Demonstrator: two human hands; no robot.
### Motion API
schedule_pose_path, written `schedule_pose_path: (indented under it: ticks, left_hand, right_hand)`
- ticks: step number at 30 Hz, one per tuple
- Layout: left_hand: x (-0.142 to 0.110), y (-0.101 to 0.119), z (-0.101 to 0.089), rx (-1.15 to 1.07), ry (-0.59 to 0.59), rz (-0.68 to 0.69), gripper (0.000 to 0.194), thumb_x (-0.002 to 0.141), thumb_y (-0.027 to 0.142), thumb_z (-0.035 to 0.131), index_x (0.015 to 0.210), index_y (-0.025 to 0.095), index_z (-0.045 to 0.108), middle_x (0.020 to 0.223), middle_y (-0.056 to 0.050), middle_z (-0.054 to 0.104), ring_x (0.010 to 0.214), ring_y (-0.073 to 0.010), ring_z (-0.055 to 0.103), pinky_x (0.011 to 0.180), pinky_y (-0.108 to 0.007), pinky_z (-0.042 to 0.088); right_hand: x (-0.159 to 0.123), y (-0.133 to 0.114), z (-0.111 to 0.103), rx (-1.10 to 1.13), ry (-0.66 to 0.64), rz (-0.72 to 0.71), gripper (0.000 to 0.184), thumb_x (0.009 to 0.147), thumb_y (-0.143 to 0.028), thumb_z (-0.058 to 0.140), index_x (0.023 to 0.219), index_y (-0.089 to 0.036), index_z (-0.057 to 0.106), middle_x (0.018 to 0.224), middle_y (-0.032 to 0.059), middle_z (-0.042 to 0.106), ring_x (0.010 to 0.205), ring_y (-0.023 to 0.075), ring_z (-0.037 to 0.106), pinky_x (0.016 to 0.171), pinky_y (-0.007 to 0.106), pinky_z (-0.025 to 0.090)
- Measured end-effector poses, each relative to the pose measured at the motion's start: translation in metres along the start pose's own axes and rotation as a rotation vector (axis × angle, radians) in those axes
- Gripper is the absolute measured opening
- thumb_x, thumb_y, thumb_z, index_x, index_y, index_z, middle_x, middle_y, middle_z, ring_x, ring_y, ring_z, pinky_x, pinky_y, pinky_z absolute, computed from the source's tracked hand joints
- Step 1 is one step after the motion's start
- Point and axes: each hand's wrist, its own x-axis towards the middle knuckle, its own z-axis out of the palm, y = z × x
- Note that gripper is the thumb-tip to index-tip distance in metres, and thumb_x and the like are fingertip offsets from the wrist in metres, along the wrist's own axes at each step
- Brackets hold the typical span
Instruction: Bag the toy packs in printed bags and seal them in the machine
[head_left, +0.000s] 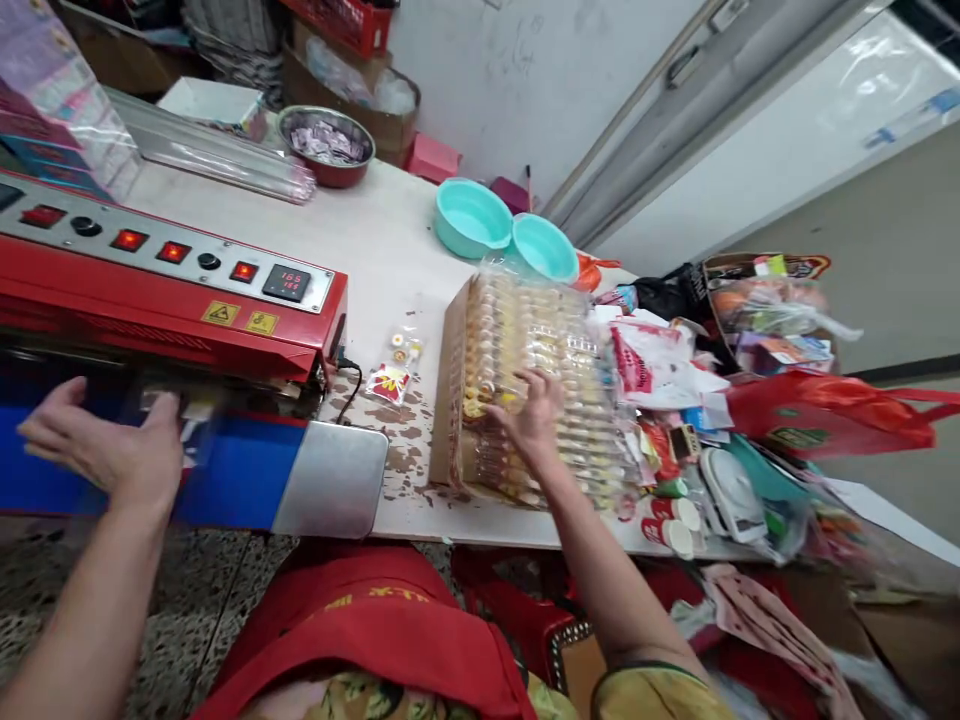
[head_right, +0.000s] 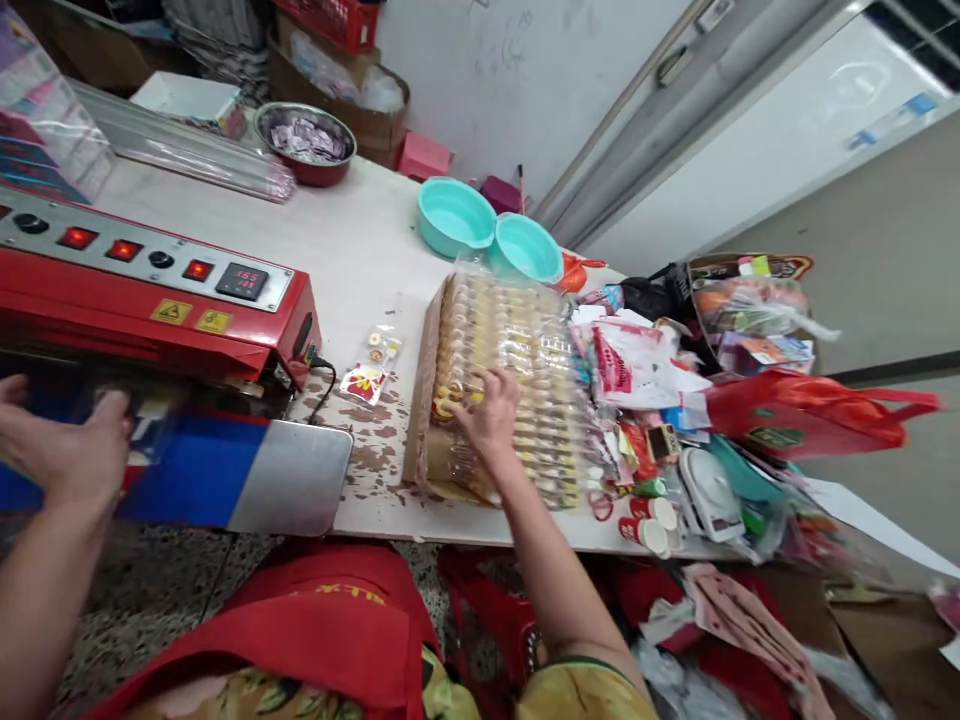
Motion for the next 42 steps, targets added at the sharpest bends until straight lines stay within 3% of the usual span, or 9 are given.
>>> schedule_pose_path:
  ticks: [3,7,12,17,23,26,30,37,42]
  left_hand:
    - [-0.038,0.037,-0.015,-0.088,-0.020,0.145,0.070,0.062,0.033,0.080,0.124,0.016,0.051,0.129,-0.013,0.052,0.125,-0.0339,0.045,0.107,-0.051,0.032]
    - [-0.094,0.082,-0.019,-0.178,-0.222,0.269,0.039,0.078,0.038,0.067,0.110,0.018,0.061,0.125,-0.012,0.055,0.120,-0.0291,0.050,0.105,-0.044,0.036]
    - [-0.126,0.116,-0.021,-0.363,-0.421,0.274,0.029,0.084,0.037,0.059,0.105,0.018,0.063,0.120,-0.012,0.059,0.116,-0.0260,0.053,0.100,-0.041,0.041]
    - [-0.121,0.180,-0.029,-0.753,-0.765,0.068,0.039,0.079,0.036,0.065,0.114,0.020,0.059,0.112,-0.008,0.064,0.103,-0.0218,0.061,0.090,-0.036,0.049]
    - [-0.085,0.244,-0.033,-1.221,-1.127,-0.251,0.064,0.067,0.037,0.080,0.124,0.019,0.056,0.120,-0.012,0.064,0.107,-0.0232,0.062,0.087,-0.033,0.049]
    - [-0.073,0.238,-0.032,-1.194,-1.184,-0.438,0.048,0.064,0.038,0.079,0.103,0.015,0.064,0.092,-0.009,0.071,0.076,-0.0181,0.067,0.065,-0.026,0.050]
    - [-0.075,0.204,-0.022,-1.110,-0.919,-0.587,0.032,0.055,0.032,0.080,0.074,0.014,0.062,0.064,0.000,0.065,0.051,-0.0108,0.058,0.049,-0.020,0.042]
    - [-0.098,0.142,0.015,-0.993,-0.574,-0.662,0.028,0.056,0.036,0.076,0.069,0.014,0.065,0.060,0.000,0.063,0.051,-0.0113,0.056,0.050,-0.022,0.043]
    - [-0.102,0.122,0.023,-0.989,-0.594,-0.746,0.031,0.053,0.037,0.078,0.071,0.014,0.066,0.061,-0.002,0.066,0.054,-0.0132,0.059,0.055,-0.023,0.046]
  right_hand:
    - [0.024,0.063,-0.018,-0.232,-0.144,0.027,0.031,0.074,-0.047,0.075,0.090,-0.021,0.067,0.119,0.0153,0.049,0.117,0.0389,0.041,0.097,0.057,0.035]
    - [0.039,0.084,-0.013,-0.142,-0.262,-0.020,0.026,0.077,-0.043,0.073,0.066,-0.020,0.068,0.113,0.0139,0.055,0.112,0.0352,0.047,0.095,0.053,0.039]
    - [0.045,0.047,-0.056,0.311,-0.058,-0.075,0.021,0.077,-0.039,0.073,0.068,-0.021,0.068,0.112,0.0098,0.067,0.109,0.0292,0.060,0.098,0.049,0.043]
    - [0.054,-0.013,-0.113,0.679,-0.054,-0.006,0.015,0.075,-0.036,0.076,0.075,-0.021,0.072,0.090,0.0057,0.075,0.096,0.0270,0.069,0.088,0.043,0.054]
    - [0.051,-0.063,-0.076,1.022,-0.286,0.073,0.021,0.067,-0.038,0.082,0.071,-0.021,0.071,0.083,0.0046,0.075,0.087,0.0238,0.070,0.082,0.041,0.057]
    - [0.040,-0.083,-0.031,1.120,-0.413,0.187,0.026,0.065,-0.040,0.082,0.071,-0.019,0.070,0.082,0.0054,0.074,0.081,0.0210,0.069,0.078,0.037,0.056]
    - [0.018,-0.107,0.019,1.149,-0.597,0.241,0.034,0.062,-0.041,0.082,0.080,-0.018,0.064,0.090,0.0047,0.071,0.081,0.0191,0.067,0.073,0.032,0.054]
    - [-0.017,-0.122,0.080,0.864,-0.649,0.204,0.035,0.059,-0.022,0.071,0.086,-0.022,0.050,0.071,-0.0063,0.060,0.051,0.0096,0.050,0.047,0.021,0.038]
    - [-0.004,-0.112,0.095,1.012,-0.776,0.249,0.027,0.066,-0.042,0.074,0.070,-0.018,0.063,0.070,0.0000,0.066,0.062,0.0136,0.057,0.060,0.026,0.044]
